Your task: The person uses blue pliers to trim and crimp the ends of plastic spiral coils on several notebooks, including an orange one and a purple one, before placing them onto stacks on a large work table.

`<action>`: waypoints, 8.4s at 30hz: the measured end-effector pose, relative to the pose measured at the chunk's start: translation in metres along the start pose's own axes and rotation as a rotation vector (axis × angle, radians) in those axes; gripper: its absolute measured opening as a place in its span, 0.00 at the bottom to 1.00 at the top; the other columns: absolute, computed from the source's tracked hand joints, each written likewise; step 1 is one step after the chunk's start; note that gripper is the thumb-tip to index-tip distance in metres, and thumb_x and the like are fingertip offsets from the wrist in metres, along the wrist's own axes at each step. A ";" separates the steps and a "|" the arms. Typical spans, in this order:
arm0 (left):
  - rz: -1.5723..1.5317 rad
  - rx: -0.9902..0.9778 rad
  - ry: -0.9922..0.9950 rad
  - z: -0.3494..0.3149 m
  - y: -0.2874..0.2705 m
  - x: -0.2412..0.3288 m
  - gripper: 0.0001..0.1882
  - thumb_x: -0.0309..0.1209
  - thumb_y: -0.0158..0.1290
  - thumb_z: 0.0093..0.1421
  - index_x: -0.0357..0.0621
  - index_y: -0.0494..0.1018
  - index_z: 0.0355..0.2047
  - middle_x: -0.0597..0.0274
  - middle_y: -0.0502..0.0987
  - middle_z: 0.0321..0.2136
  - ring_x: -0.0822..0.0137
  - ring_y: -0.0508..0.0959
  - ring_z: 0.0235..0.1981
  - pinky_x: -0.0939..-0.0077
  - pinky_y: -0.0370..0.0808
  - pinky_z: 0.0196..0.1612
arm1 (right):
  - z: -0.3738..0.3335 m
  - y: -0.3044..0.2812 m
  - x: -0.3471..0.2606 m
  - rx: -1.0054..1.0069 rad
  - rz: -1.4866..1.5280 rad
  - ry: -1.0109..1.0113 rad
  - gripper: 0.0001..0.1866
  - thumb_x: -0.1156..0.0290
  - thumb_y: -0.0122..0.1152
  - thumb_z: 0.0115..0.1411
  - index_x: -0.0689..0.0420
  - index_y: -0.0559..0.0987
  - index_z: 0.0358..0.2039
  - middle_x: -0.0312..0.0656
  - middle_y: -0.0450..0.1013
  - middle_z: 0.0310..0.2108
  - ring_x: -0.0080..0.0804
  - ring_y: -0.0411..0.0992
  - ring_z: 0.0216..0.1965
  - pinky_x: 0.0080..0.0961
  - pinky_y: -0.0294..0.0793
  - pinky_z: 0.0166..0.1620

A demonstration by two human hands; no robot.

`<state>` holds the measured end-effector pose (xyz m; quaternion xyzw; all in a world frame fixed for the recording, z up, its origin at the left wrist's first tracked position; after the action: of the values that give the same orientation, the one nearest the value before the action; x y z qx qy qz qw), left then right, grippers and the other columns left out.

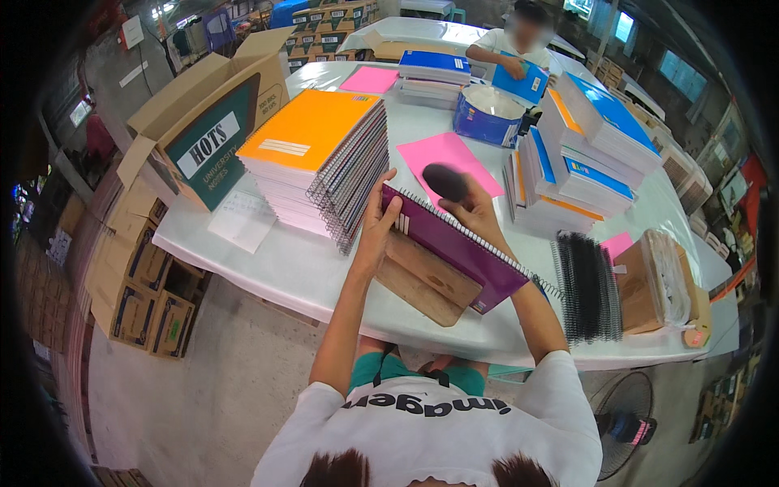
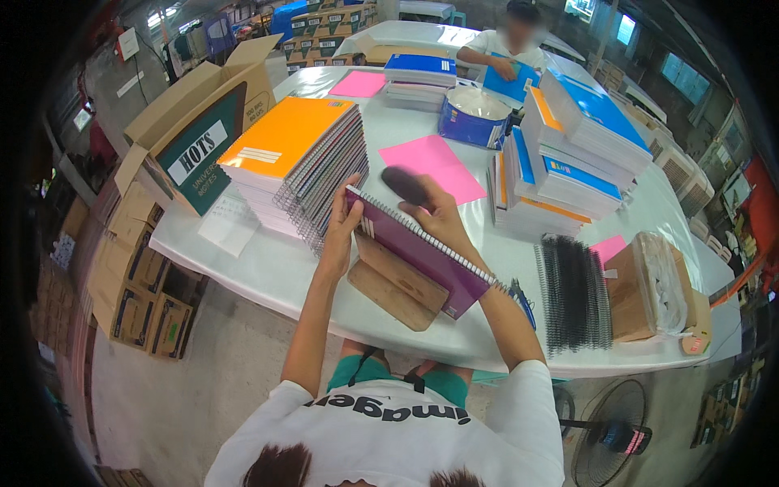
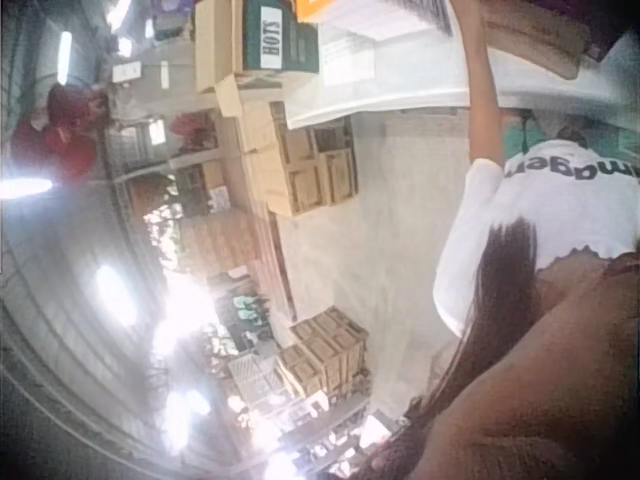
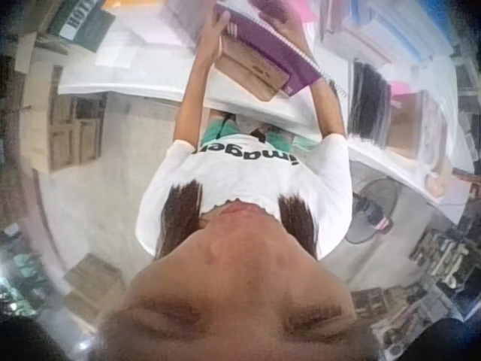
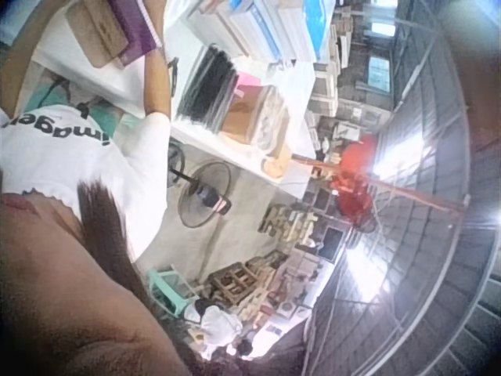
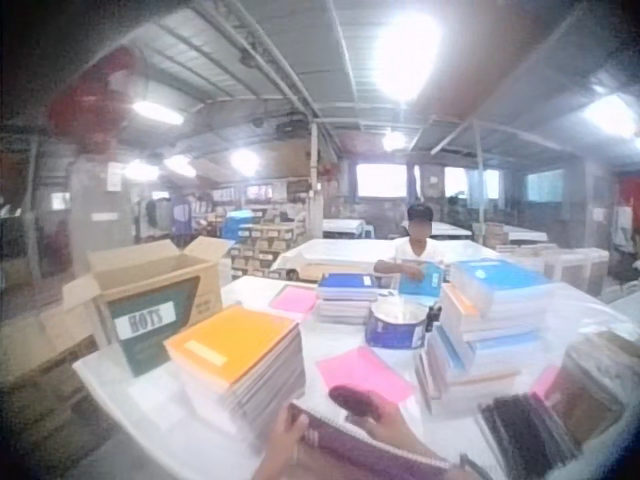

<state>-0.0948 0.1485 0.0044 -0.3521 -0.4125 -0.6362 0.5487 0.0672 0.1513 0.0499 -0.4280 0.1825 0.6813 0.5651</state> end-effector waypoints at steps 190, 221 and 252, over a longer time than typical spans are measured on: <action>0.262 0.428 0.112 0.118 -0.272 0.052 0.17 0.33 0.47 0.64 0.39 0.80 0.45 0.60 0.79 0.46 0.68 0.73 0.49 0.78 0.62 0.57 | 0.190 0.046 0.135 0.473 -0.041 0.508 0.47 0.50 0.66 0.54 0.66 0.57 0.64 0.67 0.48 0.64 0.62 0.58 0.62 0.45 0.62 0.64; 0.483 0.505 -0.096 -0.054 -0.258 -0.070 0.22 0.30 0.52 0.66 0.43 0.66 0.60 0.55 0.67 0.55 0.64 0.68 0.52 0.70 0.67 0.55 | -0.060 -0.016 0.049 -0.487 -1.126 0.555 0.41 0.74 0.67 0.46 0.47 0.64 0.63 0.51 0.70 0.50 0.50 0.69 0.53 0.44 0.67 0.53; 1.092 0.350 -0.140 0.001 -0.290 -0.093 0.18 0.25 0.48 0.53 0.35 0.76 0.44 0.51 0.73 0.48 0.46 0.76 0.43 0.56 0.74 0.46 | 0.118 0.037 0.327 0.281 -0.482 0.559 0.27 0.68 0.46 0.54 0.49 0.72 0.57 0.55 0.77 0.45 0.56 0.72 0.51 0.53 0.64 0.54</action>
<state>-0.3677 0.2041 -0.1188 -0.4593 -0.3054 -0.1582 0.8190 -0.0101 0.4276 -0.1499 -0.5460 0.3148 0.3546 0.6906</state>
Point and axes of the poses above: each hand's wrist, its own z-axis towards the middle knuckle, its own y-axis out of the palm, x = y × z, the point moved 9 cm from there along z, towards the middle knuckle
